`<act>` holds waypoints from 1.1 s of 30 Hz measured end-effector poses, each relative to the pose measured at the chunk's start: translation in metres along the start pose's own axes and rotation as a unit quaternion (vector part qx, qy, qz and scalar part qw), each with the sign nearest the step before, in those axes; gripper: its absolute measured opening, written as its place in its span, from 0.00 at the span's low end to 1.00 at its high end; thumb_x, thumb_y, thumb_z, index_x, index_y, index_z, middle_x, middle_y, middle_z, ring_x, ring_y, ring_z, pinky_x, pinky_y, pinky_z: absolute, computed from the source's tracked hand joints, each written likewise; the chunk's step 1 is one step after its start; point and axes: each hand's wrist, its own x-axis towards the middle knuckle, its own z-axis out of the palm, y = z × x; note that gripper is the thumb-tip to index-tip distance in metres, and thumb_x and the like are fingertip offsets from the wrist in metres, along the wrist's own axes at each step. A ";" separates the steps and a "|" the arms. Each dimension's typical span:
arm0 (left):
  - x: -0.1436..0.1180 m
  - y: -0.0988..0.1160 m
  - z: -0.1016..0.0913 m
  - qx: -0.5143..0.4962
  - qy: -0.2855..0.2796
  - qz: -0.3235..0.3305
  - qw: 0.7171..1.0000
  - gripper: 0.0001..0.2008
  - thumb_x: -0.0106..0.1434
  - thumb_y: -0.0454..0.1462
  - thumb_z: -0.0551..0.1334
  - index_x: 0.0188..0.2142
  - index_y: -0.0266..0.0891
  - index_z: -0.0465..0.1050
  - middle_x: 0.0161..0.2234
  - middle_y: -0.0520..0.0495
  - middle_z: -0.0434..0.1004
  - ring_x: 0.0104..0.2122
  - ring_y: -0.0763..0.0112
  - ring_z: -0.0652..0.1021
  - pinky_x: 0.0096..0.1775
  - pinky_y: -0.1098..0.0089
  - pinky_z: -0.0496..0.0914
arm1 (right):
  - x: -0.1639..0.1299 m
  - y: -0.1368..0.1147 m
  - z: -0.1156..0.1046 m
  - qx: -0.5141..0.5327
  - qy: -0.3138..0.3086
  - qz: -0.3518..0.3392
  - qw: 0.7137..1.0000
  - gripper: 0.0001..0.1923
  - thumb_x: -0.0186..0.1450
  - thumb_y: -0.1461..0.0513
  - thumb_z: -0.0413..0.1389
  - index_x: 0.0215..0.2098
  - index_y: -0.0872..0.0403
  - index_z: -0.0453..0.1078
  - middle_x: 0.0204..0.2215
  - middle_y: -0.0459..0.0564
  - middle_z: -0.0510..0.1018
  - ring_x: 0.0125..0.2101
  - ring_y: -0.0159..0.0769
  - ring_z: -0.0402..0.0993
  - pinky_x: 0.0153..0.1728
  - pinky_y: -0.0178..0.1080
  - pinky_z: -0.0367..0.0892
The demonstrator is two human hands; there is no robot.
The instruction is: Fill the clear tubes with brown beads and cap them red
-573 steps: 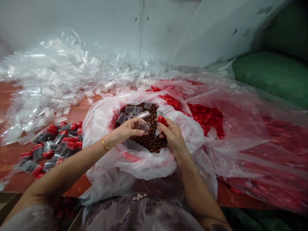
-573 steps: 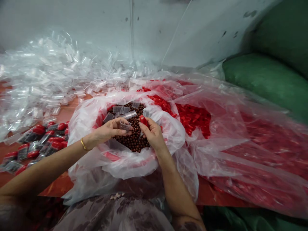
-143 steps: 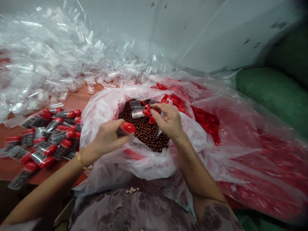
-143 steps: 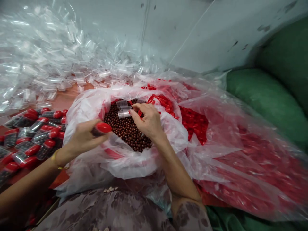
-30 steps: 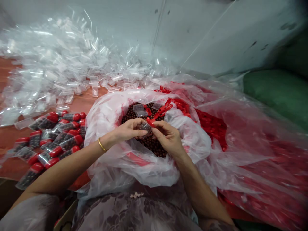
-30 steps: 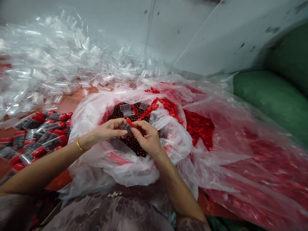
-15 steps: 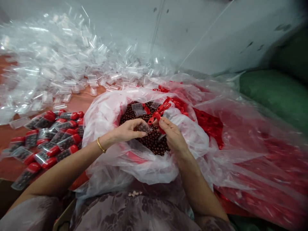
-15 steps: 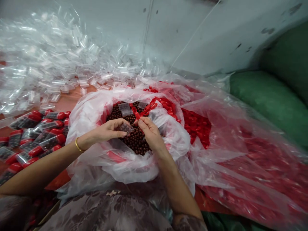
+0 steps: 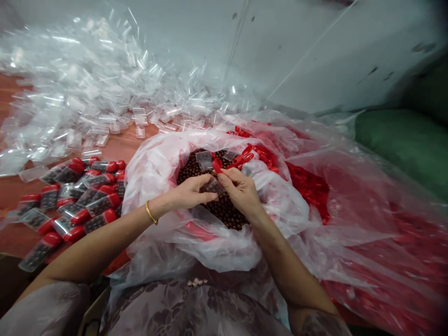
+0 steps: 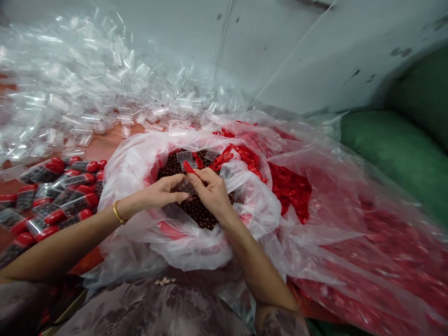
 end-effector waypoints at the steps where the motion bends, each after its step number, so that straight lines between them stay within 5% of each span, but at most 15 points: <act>1: 0.000 -0.001 0.000 0.037 0.007 0.009 0.999 0.11 0.59 0.40 0.60 0.37 0.35 0.65 0.31 0.52 0.67 0.30 0.74 0.67 0.34 0.71 0.66 | -0.001 0.001 0.003 -0.020 0.000 -0.010 1.000 0.22 0.62 0.44 0.54 0.28 0.52 0.76 0.24 0.46 0.72 0.29 0.33 0.68 0.34 0.38 0.64; 6: 0.000 0.001 0.004 0.168 0.019 -0.002 0.986 0.11 0.61 0.42 0.57 0.39 0.36 0.65 0.36 0.47 0.73 0.35 0.67 0.72 0.40 0.66 0.68 | -0.003 0.005 0.015 -0.007 -0.008 0.032 0.999 0.26 0.66 0.43 0.47 0.31 0.52 0.76 0.28 0.47 0.72 0.33 0.34 0.70 0.40 0.40 0.67; 11: -0.001 0.005 0.004 0.194 0.035 -0.021 0.980 0.11 0.62 0.41 0.56 0.40 0.35 0.65 0.38 0.43 0.74 0.36 0.64 0.73 0.41 0.63 0.69 | -0.006 0.010 0.019 0.155 -0.023 0.097 0.983 0.19 0.65 0.47 0.51 0.43 0.48 0.76 0.47 0.46 0.77 0.52 0.38 0.70 0.59 0.44 0.59; 16: -0.003 0.008 0.004 0.186 0.027 -0.014 0.982 0.11 0.62 0.41 0.56 0.38 0.35 0.65 0.36 0.44 0.72 0.34 0.66 0.71 0.38 0.66 0.68 | -0.009 0.004 0.021 0.219 -0.052 0.131 0.965 0.18 0.63 0.49 0.54 0.45 0.48 0.76 0.50 0.46 0.78 0.56 0.40 0.69 0.63 0.46 0.55; 22: -0.004 0.007 0.004 0.162 0.043 -0.010 0.986 0.13 0.61 0.45 0.57 0.32 0.37 0.63 0.28 0.50 0.67 0.29 0.71 0.67 0.32 0.69 0.64 | -0.011 -0.001 0.026 0.121 -0.019 0.102 0.987 0.25 0.65 0.44 0.50 0.50 0.48 0.73 0.55 0.49 0.75 0.58 0.40 0.67 0.64 0.48 0.55; 28: -0.005 0.004 0.004 0.116 0.082 -0.006 0.990 0.13 0.56 0.45 0.60 0.27 0.37 0.62 0.22 0.54 0.61 0.24 0.74 0.63 0.28 0.71 0.60 | -0.007 -0.003 0.030 0.107 -0.093 0.070 0.987 0.27 0.68 0.44 0.44 0.56 0.49 0.68 0.59 0.50 0.70 0.61 0.38 0.64 0.65 0.48 0.53; 33: -0.007 0.010 0.007 0.188 0.052 -0.053 0.979 0.11 0.52 0.38 0.58 0.18 0.40 0.57 0.16 0.56 0.51 0.19 0.77 0.57 0.23 0.71 0.51 | -0.023 -0.005 0.030 -0.033 -0.127 0.039 0.991 0.31 0.68 0.43 0.42 0.64 0.46 0.57 0.68 0.48 0.55 0.68 0.41 0.45 0.67 0.57 0.33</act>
